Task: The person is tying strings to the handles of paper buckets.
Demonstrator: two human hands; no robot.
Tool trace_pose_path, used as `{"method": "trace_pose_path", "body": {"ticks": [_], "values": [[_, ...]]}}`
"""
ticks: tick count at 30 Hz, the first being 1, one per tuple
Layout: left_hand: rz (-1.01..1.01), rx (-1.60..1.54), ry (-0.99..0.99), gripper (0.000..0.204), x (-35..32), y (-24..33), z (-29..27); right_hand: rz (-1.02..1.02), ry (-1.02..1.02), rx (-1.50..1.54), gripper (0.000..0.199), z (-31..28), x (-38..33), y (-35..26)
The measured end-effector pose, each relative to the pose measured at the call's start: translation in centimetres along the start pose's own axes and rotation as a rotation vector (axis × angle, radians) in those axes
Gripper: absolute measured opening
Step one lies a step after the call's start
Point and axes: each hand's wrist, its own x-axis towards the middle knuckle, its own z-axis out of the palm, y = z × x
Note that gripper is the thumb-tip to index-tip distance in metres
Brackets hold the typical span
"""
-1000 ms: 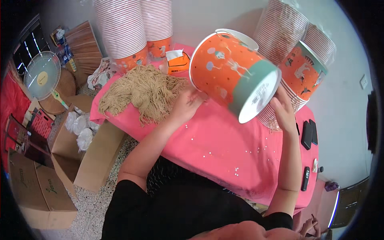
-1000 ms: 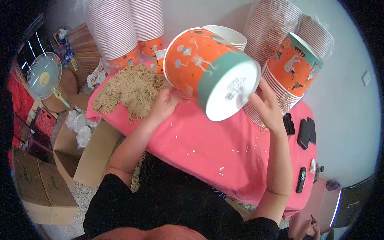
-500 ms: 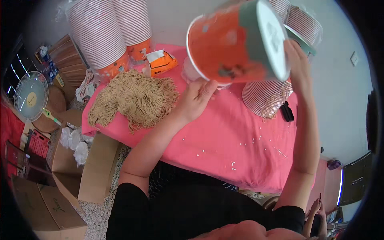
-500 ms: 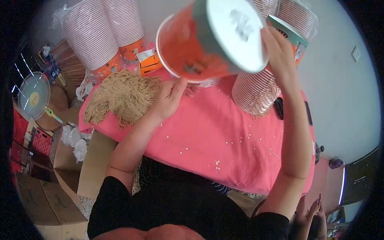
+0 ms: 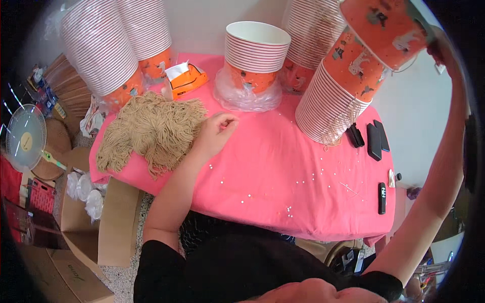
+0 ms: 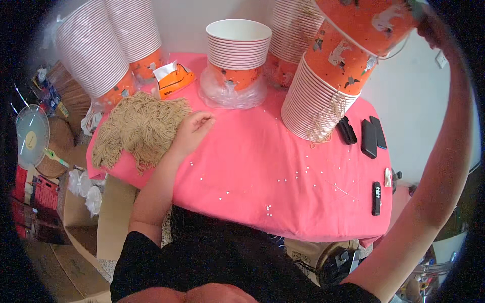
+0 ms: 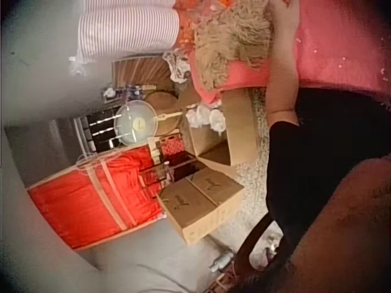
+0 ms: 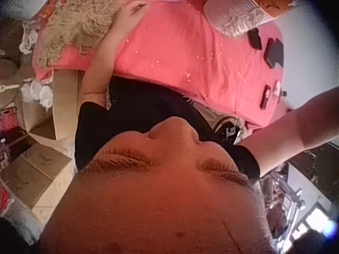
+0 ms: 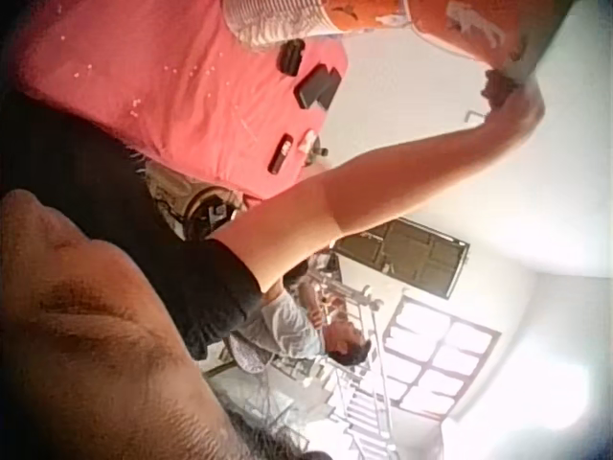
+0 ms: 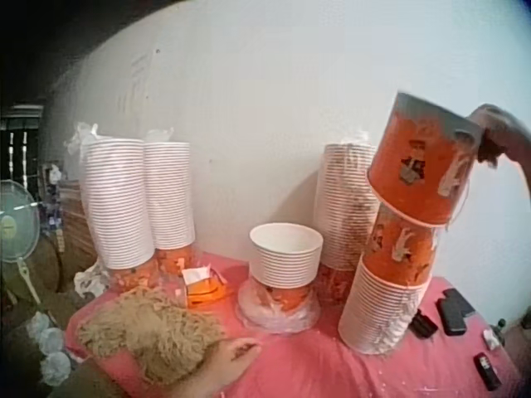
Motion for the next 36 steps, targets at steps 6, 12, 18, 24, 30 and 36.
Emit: {"method": "trace_pose_path", "body": {"ticks": [6, 12, 18, 24, 30, 36], "values": [[-0.046, 0.083, -0.088, 0.018, -0.5, 1.2, -0.3, 0.276, -0.137, -0.309, 0.043, 4.5, 4.1, 3.7], [-0.08, 0.113, -0.148, 0.018, -0.6, 2.1, -0.3, 0.476, -0.266, -0.286, 0.032, 6.8, 3.9, 5.3], [-0.087, 0.168, -0.183, 0.012, -0.8, 3.0, -0.2, 0.48, -0.308, -0.144, 0.038, 8.4, 2.2, 7.5], [-0.086, 0.11, -0.216, 0.017, -0.6, 3.0, 0.0, 0.37, -0.289, -0.243, 0.042, 8.0, 2.1, 8.9], [-0.095, 0.068, -0.2, 0.016, -0.7, 3.0, 0.2, 0.489, -0.32, -0.309, 0.048, 9.4, 1.7, 9.6], [-0.092, 0.089, -0.204, 0.017, -0.8, 3.1, 0.1, 0.604, -0.259, -0.339, 0.05, 8.8, 2.0, 10.3]]}}
